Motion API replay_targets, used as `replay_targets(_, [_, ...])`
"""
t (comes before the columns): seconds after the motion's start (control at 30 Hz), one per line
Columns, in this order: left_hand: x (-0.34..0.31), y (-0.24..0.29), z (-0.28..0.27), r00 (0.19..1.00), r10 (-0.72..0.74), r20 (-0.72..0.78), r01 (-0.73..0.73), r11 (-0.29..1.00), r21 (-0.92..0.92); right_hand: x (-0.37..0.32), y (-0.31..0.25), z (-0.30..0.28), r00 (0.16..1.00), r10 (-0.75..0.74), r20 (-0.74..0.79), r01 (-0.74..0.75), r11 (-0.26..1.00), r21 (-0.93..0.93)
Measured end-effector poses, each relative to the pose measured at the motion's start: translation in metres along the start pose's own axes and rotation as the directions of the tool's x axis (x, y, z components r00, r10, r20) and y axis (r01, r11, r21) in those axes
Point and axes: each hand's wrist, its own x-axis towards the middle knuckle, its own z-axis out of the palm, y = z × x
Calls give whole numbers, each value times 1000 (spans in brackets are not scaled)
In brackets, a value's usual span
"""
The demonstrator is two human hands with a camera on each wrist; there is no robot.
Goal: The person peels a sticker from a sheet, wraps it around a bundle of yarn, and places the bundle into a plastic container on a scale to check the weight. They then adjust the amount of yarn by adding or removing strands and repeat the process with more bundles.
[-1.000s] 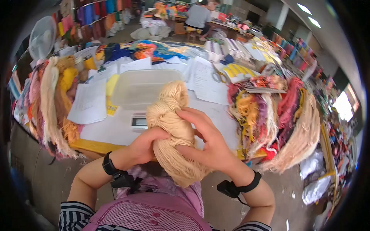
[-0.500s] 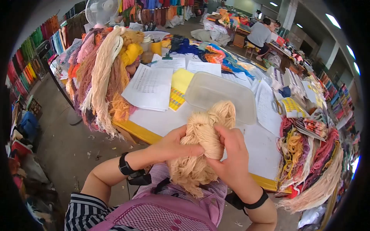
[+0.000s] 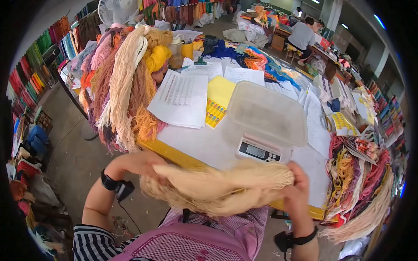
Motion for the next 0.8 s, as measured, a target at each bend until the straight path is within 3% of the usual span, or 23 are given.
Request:
replay_targets(0.03, [-11,-16,-5,996,-57,-66,52,995,-82,0,-6,-17,997,-55,55,69,955,-288])
replay_targets(0.07, [-17,-20,-9,984,-120,-128,98,981,-165,1,-12,-24,987,-94,126,149,825,-546])
replay_targets(0.1, [-22,-16,-13,984,-130,-124,108,980,-167,-1,-17,-18,988,-88,127,143,830,-539])
replay_targets(0.17, [-30,10,-30,978,-24,-206,14,999,-49,-2,-28,-1,941,266,211,-180,918,-354])
replay_targets(0.2, [-27,9,-42,915,-35,-402,45,999,16,-5,-19,-1,920,346,184,-331,937,-109])
replay_targets(0.23, [-20,5,-55,813,-27,-581,85,994,74,-6,-26,4,920,346,186,-330,938,-109])
replay_targets(0.27, [-11,-1,-70,711,135,-690,163,923,349,-6,-38,13,864,468,186,-479,878,16])
replay_targets(0.3, [-2,-10,-82,606,323,-727,277,771,574,-7,-45,17,790,579,202,-609,781,141])
replay_targets(0.33, [7,-22,-89,606,325,-726,277,769,576,-10,-45,16,791,577,202,-607,782,143])
replay_targets(0.4, [22,-42,-102,560,632,-535,419,341,842,-16,-43,12,768,589,251,-634,754,173])
replay_targets(0.43, [26,-45,-105,561,637,-529,417,335,845,-20,-43,10,773,584,249,-629,757,178])
replay_targets(0.5, [33,-50,-110,773,392,-499,455,205,867,-32,-42,4,797,568,206,-597,792,125])
replay_targets(0.53, [36,-43,-108,779,390,-491,447,203,871,-36,-41,1,798,573,184,-598,792,125])
replay_targets(0.6, [39,-27,-103,660,457,-596,356,508,784,-42,-36,-4,817,558,142,-572,815,89])
replay_targets(0.63, [38,-19,-104,665,455,-593,353,509,785,-44,-34,-6,836,538,105,-544,838,42])
replay_targets(0.7, [36,-6,-112,784,175,-596,341,681,648,-43,-32,-8,829,547,114,-554,832,36])
replay_targets(0.73, [36,-7,-117,783,171,-598,345,681,647,-41,-32,-8,825,551,125,-558,829,28])
replay_targets(0.8, [31,-10,-130,868,-47,-494,163,968,193,-37,-31,-8,822,550,148,-561,827,37])
